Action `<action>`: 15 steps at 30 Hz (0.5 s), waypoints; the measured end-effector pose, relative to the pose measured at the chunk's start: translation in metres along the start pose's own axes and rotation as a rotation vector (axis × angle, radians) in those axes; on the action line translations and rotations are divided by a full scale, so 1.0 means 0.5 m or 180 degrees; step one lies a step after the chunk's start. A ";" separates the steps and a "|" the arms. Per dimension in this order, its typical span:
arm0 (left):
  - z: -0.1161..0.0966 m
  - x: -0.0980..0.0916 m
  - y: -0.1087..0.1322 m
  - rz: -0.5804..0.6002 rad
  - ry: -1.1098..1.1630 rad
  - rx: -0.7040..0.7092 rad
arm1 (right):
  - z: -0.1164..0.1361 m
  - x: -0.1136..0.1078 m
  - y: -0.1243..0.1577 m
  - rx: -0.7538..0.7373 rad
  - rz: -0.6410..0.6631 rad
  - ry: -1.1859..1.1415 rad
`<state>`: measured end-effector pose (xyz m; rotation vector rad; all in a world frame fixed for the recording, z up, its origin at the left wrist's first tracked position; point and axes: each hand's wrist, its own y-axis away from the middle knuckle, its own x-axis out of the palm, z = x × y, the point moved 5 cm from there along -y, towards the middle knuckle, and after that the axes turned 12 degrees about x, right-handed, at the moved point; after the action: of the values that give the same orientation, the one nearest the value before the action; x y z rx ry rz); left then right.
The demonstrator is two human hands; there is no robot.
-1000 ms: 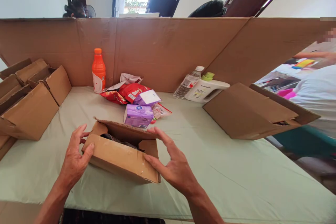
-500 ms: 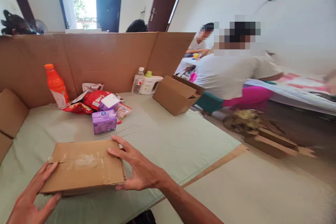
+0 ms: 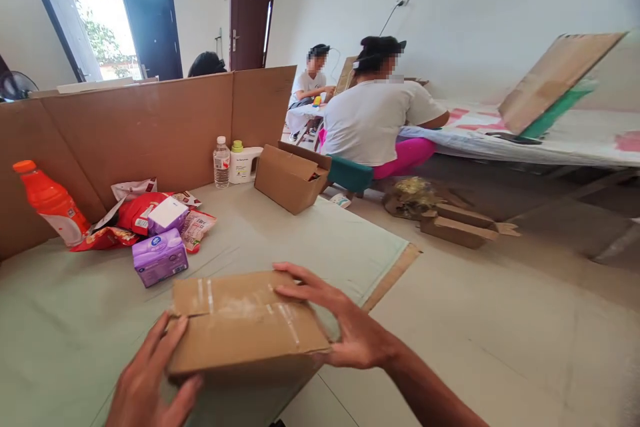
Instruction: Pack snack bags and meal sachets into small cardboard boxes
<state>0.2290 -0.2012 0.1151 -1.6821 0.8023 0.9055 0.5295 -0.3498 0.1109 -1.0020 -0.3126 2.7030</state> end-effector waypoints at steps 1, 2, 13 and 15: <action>-0.013 0.017 -0.072 0.0128 0.0165 0.0089 | -0.027 -0.038 0.023 0.0134 -0.0193 0.0123; -0.025 0.039 -0.146 0.0370 0.0335 0.0141 | -0.054 -0.075 0.047 0.0262 -0.0402 0.0253; -0.193 0.351 -0.653 0.1258 0.0697 0.0297 | -0.319 -0.344 0.130 0.1736 -0.2739 0.0923; -0.212 0.389 -0.622 0.1376 0.0754 0.0384 | -0.345 -0.363 0.110 0.1827 -0.2886 0.0932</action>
<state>0.6089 -0.2388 0.1115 -1.5534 1.3913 0.9323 0.7685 -0.4360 0.0780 -0.7874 0.0701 1.6525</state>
